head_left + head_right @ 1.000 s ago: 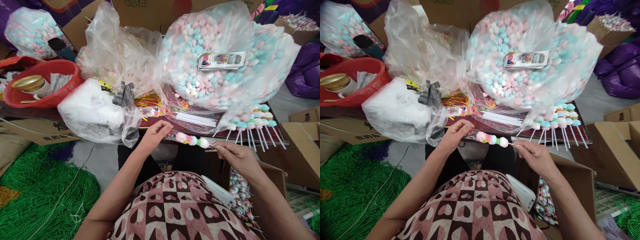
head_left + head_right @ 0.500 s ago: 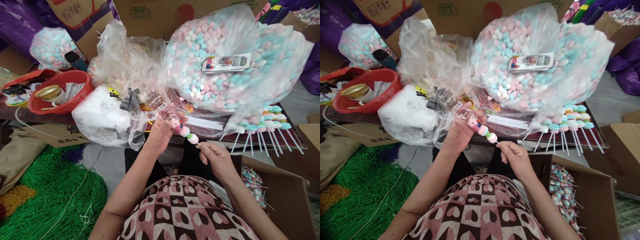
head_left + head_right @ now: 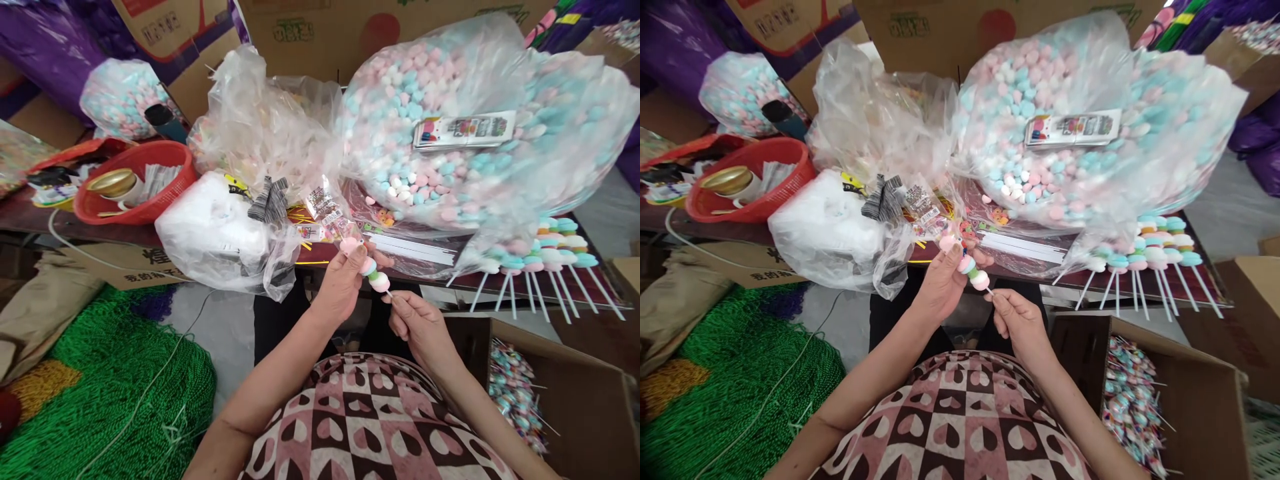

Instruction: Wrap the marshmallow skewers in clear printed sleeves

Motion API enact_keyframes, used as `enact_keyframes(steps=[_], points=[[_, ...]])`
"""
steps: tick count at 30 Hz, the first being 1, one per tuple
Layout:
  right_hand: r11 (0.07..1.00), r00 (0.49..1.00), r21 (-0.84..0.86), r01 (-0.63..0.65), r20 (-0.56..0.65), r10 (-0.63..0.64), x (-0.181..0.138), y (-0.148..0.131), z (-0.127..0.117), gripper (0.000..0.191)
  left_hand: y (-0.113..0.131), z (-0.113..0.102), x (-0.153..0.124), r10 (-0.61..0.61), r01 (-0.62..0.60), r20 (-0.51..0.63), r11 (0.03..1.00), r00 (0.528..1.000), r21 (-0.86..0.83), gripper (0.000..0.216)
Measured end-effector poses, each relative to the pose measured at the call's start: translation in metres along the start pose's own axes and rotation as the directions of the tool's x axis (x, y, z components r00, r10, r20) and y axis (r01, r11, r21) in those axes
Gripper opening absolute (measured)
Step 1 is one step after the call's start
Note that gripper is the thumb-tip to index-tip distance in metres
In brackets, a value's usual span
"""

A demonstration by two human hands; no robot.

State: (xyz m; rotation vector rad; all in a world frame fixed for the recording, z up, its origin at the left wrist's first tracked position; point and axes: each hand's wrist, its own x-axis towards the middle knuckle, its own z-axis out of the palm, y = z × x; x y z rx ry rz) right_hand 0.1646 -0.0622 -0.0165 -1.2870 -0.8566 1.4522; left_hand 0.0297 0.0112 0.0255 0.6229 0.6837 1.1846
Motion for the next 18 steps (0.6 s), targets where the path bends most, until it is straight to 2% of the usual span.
enact_keyframes(steps=[4, 7, 10, 13, 16, 18], points=[[1.0, 0.999, 0.029, 0.002, 0.046, -0.003, 0.004, 0.0, 0.0, 0.03, 0.011, -0.004, -0.002, -0.019, 0.016, 0.063, 0.999, 0.998, 0.042, 0.046], [1.0, 0.997, 0.005, 0.01, 0.075, -0.01, 0.006, 0.001, 0.0, 0.032, 0.025, -0.007, 0.0, 0.029, -0.032, 0.12, 0.999, 0.992, 0.017, 0.06], [1.0, 0.995, -0.015, 0.005, 0.097, -0.004, 0.007, 0.0, 0.002, 0.034, 0.033, -0.007, 0.004, 0.103, -0.106, 0.09, 0.994, 0.991, 0.022, 0.052], [1.0, 0.996, -0.014, -0.009, 0.094, 0.01, 0.005, -0.002, 0.005, 0.034, 0.03, -0.005, 0.008, 0.118, -0.119, 0.031, 0.991, 0.993, 0.068, 0.036], [0.998, 0.991, 0.038, -0.057, 0.121, 0.052, 0.002, -0.002, 0.008, 0.03, 0.024, -0.005, 0.009, 0.117, -0.113, -0.031, 0.989, 0.993, 0.098, 0.038], [0.982, 0.973, 0.134, -0.133, 0.209, 0.103, -0.001, -0.002, 0.009, 0.028, 0.021, -0.005, 0.008, 0.105, -0.102, -0.033, 0.99, 0.994, 0.094, 0.041]])
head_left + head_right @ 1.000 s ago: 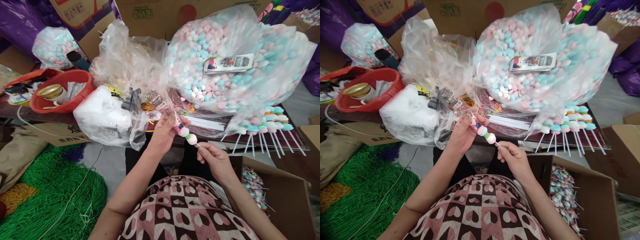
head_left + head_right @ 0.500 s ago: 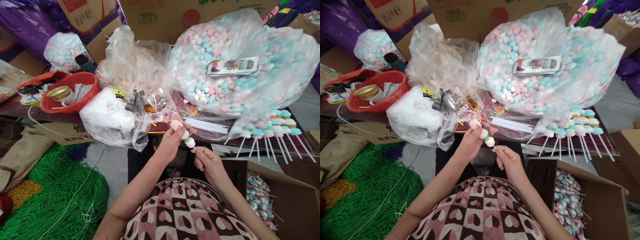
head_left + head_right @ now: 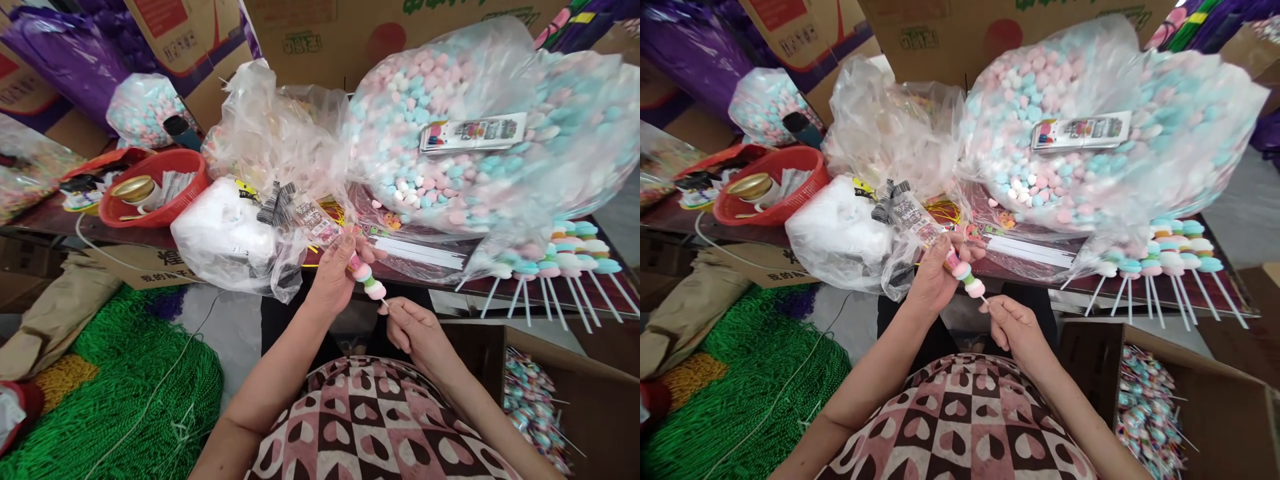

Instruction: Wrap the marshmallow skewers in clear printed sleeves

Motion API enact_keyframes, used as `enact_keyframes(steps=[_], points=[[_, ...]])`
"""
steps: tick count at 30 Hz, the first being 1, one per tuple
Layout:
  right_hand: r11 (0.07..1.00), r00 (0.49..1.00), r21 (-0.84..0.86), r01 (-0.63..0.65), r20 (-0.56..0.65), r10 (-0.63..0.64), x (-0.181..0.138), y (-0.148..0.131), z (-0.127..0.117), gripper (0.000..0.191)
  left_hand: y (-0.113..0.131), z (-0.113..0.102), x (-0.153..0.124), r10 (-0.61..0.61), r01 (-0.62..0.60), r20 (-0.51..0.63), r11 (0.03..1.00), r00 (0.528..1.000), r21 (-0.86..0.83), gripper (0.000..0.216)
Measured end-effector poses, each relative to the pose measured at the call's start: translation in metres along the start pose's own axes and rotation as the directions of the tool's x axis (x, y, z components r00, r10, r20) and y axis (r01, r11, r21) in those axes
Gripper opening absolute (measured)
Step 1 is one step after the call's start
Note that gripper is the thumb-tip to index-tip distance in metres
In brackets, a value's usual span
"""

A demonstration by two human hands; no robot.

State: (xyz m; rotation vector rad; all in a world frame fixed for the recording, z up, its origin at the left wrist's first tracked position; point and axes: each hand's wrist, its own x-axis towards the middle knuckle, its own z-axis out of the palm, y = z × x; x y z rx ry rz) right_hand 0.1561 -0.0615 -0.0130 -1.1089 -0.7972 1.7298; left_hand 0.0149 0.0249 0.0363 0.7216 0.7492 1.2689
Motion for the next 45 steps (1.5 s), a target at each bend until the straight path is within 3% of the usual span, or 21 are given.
enact_keyframes(steps=[3, 6, 11, 15, 18, 22, 27, 32, 34, 37, 40, 43, 45], points=[[0.976, 0.981, 0.176, -0.128, 0.164, 0.099, -0.001, 0.002, 0.002, 0.026, -0.001, -0.002, -0.002, -0.03, 0.031, 0.054, 0.999, 0.998, -0.035, 0.041], [0.952, 0.966, 0.238, -0.191, 0.215, 0.141, 0.001, 0.003, 0.005, 0.025, -0.004, -0.004, -0.005, -0.04, 0.045, 0.089, 0.997, 0.995, -0.056, 0.037], [0.988, 0.997, 0.13, -0.08, -0.009, 0.082, 0.007, 0.008, 0.007, 0.03, -0.015, -0.006, -0.01, -0.139, 0.138, 0.07, 0.99, 0.988, 0.015, 0.037], [1.0, 0.99, -0.018, 0.013, -0.139, -0.015, 0.009, 0.012, 0.003, 0.035, -0.017, -0.01, -0.011, -0.167, 0.166, 0.086, 0.986, 0.982, 0.014, 0.041], [0.999, 0.986, -0.04, 0.031, -0.164, -0.038, 0.01, 0.013, 0.0, 0.036, -0.007, -0.013, -0.008, -0.086, 0.091, 0.09, 0.994, 0.992, -0.055, 0.055], [0.996, 0.984, -0.063, 0.056, -0.164, -0.065, 0.011, 0.015, 0.0, 0.035, 0.006, -0.017, -0.003, -0.012, 0.017, 0.053, 0.995, 0.999, -0.099, 0.041], [0.976, 0.962, -0.178, 0.128, -0.216, -0.166, 0.012, 0.017, -0.004, 0.029, 0.002, -0.017, -0.001, -0.023, 0.02, -0.017, 0.984, 1.0, -0.179, 0.028], [0.943, 0.953, -0.296, 0.154, -0.207, -0.221, 0.006, 0.018, -0.009, 0.031, -0.004, -0.018, -0.002, -0.047, 0.048, 0.009, 0.972, 0.999, -0.229, 0.026], [0.953, 0.97, -0.28, 0.115, -0.174, -0.168, 0.003, 0.016, -0.009, 0.034, -0.005, -0.02, -0.002, -0.068, 0.074, 0.039, 0.974, 0.997, -0.214, 0.028], [0.993, 0.996, -0.114, -0.037, -0.084, 0.028, 0.0, 0.012, -0.009, 0.032, -0.007, -0.023, -0.003, -0.111, 0.121, 0.06, 0.973, 0.992, -0.195, 0.029], [0.976, 0.978, 0.086, -0.2, 0.075, 0.194, 0.001, 0.011, -0.01, 0.027, -0.011, -0.024, -0.004, -0.148, 0.156, 0.058, 0.967, 0.987, -0.199, 0.029], [0.942, 0.952, 0.195, -0.273, 0.195, 0.236, 0.004, 0.012, -0.008, 0.025, -0.016, -0.026, -0.005, -0.163, 0.173, 0.067, 0.962, 0.984, -0.209, 0.03], [0.949, 0.959, 0.187, -0.255, 0.174, 0.223, 0.006, 0.016, -0.004, 0.026, -0.02, -0.027, -0.005, -0.148, 0.159, 0.069, 0.965, 0.987, -0.206, 0.031]])
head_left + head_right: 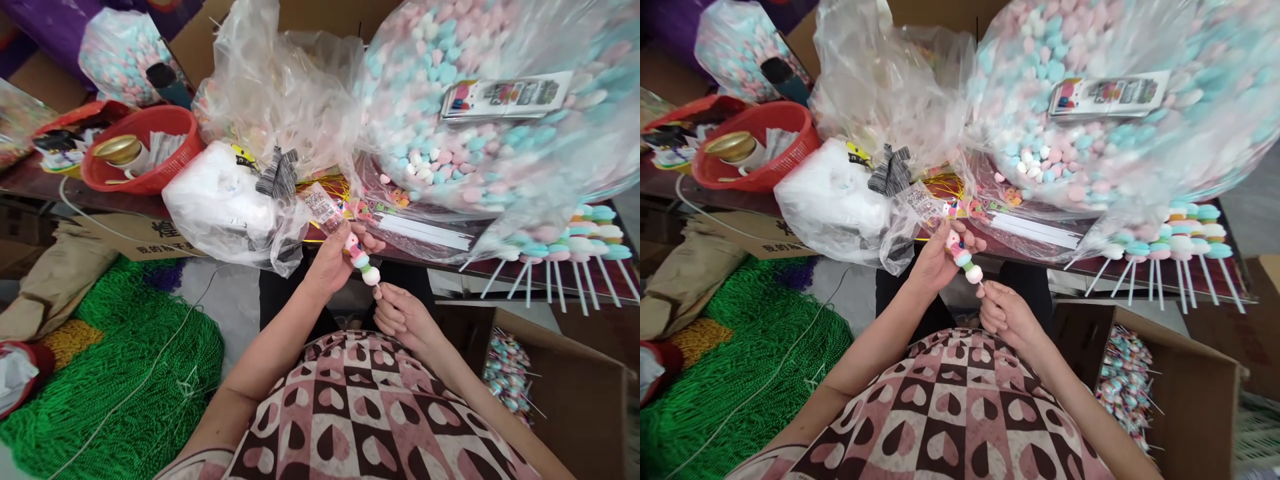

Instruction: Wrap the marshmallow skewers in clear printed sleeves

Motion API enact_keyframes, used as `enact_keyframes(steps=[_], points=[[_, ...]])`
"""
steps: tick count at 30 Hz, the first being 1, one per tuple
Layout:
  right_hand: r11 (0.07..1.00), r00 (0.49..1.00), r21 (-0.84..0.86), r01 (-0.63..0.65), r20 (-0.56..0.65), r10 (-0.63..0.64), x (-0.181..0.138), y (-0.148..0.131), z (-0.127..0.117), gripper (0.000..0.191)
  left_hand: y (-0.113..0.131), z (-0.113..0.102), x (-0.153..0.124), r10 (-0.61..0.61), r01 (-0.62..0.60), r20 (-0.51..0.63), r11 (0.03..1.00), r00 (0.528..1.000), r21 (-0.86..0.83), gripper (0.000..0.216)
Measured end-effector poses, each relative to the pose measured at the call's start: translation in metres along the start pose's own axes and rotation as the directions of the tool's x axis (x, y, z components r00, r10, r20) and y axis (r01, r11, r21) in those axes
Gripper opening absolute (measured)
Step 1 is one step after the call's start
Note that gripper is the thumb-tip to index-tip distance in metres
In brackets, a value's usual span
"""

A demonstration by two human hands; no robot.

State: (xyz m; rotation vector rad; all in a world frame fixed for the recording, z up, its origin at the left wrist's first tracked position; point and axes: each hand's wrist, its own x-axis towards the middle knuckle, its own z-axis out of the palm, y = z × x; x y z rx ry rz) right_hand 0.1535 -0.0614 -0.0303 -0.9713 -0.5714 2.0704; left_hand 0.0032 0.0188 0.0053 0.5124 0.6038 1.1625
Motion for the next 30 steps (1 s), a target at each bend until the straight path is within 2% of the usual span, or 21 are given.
enact_keyframes(steps=[2, 4, 6, 7, 9, 12, 16, 19, 22, 25, 28, 30], points=[[0.988, 0.984, -0.112, 0.106, -0.134, -0.121, 0.003, 0.004, 0.002, 0.026, -0.003, -0.001, 0.001, 0.025, -0.024, -0.02, 0.999, 0.999, 0.021, 0.03], [0.912, 0.901, -0.332, 0.241, -0.272, -0.337, 0.005, 0.007, 0.002, 0.027, -0.006, 0.0, 0.002, 0.053, -0.05, -0.052, 0.998, 0.997, 0.042, 0.029], [0.78, 0.799, -0.544, 0.309, -0.296, -0.523, 0.006, 0.008, 0.002, 0.027, -0.009, 0.003, 0.002, 0.059, -0.055, -0.075, 0.997, 0.995, 0.051, 0.028], [0.73, 0.776, -0.605, 0.318, -0.276, -0.567, 0.006, 0.008, 0.002, 0.027, -0.01, 0.005, 0.001, 0.05, -0.046, -0.082, 0.997, 0.995, 0.054, 0.029], [0.719, 0.788, -0.617, 0.319, -0.25, -0.563, 0.007, 0.006, 0.003, 0.027, -0.013, 0.009, -0.002, 0.014, -0.008, -0.082, 0.997, 0.997, 0.076, 0.031], [0.83, 0.843, -0.468, 0.303, -0.275, -0.462, 0.007, 0.003, 0.004, 0.029, -0.01, 0.011, -0.008, -0.014, 0.02, -0.04, 0.99, 0.999, 0.141, 0.035], [0.901, 0.876, -0.328, 0.285, -0.292, -0.384, 0.006, 0.0, 0.005, 0.027, 0.005, 0.011, -0.011, 0.05, -0.053, 0.023, 0.986, 0.998, 0.155, 0.044], [0.9, 0.883, -0.335, 0.278, -0.281, -0.377, 0.005, 0.0, 0.004, 0.027, 0.016, 0.014, -0.009, 0.117, -0.115, -0.005, 0.983, 0.993, 0.144, 0.04], [0.877, 0.874, -0.382, 0.291, -0.266, -0.406, 0.004, 0.002, 0.003, 0.028, 0.013, 0.019, -0.007, 0.125, -0.11, -0.074, 0.978, 0.989, 0.178, 0.028], [0.836, 0.862, -0.451, 0.311, -0.237, -0.449, 0.004, 0.003, 0.002, 0.028, -0.004, 0.022, -0.009, 0.069, -0.051, -0.102, 0.984, 0.992, 0.169, 0.026], [0.823, 0.865, -0.472, 0.316, -0.212, -0.454, 0.005, 0.002, 0.002, 0.027, -0.019, 0.021, -0.015, -0.004, 0.014, -0.074, 0.991, 0.997, 0.135, 0.033], [0.835, 0.87, -0.448, 0.318, -0.212, -0.445, 0.006, 0.001, 0.001, 0.027, -0.021, 0.018, -0.019, -0.036, 0.041, -0.046, 0.99, 0.998, 0.131, 0.037]])
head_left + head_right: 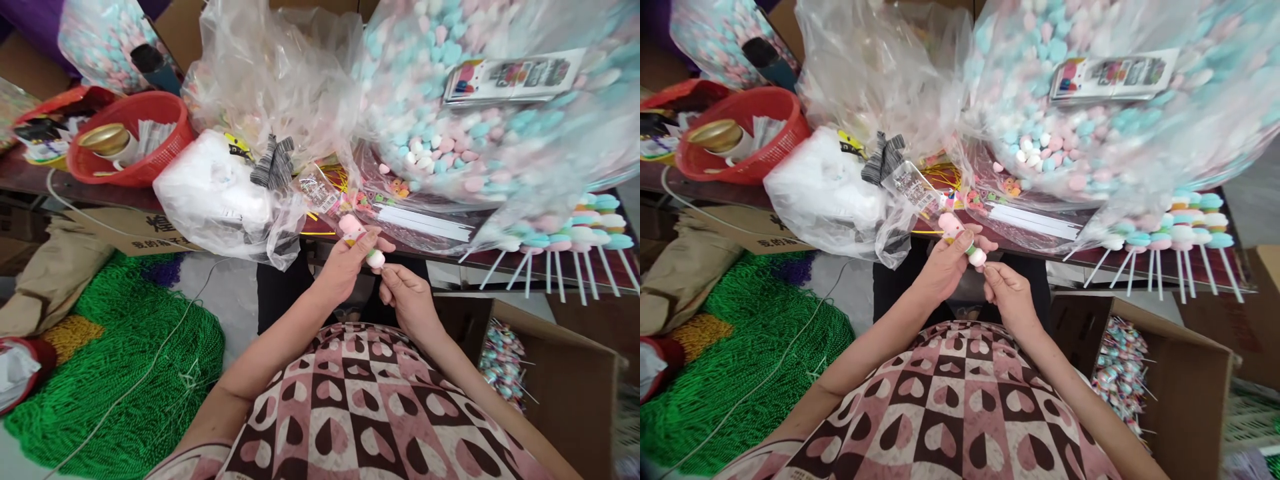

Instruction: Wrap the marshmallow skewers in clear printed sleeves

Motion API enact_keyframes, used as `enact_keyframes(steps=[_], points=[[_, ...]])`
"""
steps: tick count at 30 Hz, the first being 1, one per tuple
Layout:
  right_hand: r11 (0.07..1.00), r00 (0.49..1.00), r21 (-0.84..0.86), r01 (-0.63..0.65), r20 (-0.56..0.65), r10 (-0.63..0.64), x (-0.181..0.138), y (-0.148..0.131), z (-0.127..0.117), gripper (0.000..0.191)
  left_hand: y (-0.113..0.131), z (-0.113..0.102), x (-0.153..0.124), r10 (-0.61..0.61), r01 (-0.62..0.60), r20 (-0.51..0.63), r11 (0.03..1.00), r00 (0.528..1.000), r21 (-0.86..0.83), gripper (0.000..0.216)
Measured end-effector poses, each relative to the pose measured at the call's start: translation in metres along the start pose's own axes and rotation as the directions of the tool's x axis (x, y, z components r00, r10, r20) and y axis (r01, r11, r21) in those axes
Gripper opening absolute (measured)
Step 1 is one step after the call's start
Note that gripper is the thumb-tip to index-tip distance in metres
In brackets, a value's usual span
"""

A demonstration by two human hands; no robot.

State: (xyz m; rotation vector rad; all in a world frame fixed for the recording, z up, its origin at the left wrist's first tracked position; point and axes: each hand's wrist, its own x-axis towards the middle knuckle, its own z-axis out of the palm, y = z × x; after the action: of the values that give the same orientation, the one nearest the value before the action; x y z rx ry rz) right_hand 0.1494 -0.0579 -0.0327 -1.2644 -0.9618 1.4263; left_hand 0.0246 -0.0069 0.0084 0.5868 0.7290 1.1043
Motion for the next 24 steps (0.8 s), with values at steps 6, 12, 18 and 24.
enact_keyframes(steps=[6, 12, 18, 24], points=[[1.0, 0.999, -0.022, -0.022, 0.024, 0.023, 0.0, 0.0, -0.002, 0.031, 0.022, -0.01, 0.001, 0.07, -0.07, -0.003, 0.997, 0.998, -0.028, 0.044], [0.992, 1.0, -0.13, 0.01, 0.01, -0.009, -0.003, -0.003, 0.0, 0.033, 0.014, -0.005, 0.007, 0.075, -0.072, -0.057, 0.996, 0.996, 0.044, 0.034], [0.997, 1.0, -0.079, -0.009, 0.004, 0.01, 0.0, -0.005, 0.0, 0.035, -0.001, -0.008, -0.001, -0.015, 0.012, 0.038, 0.997, 0.999, 0.075, 0.041], [0.995, 0.989, -0.034, -0.091, 0.115, 0.094, -0.002, -0.006, 0.001, 0.034, 0.027, -0.016, 0.004, 0.112, -0.112, 0.026, 0.994, 0.993, -0.002, 0.05]])
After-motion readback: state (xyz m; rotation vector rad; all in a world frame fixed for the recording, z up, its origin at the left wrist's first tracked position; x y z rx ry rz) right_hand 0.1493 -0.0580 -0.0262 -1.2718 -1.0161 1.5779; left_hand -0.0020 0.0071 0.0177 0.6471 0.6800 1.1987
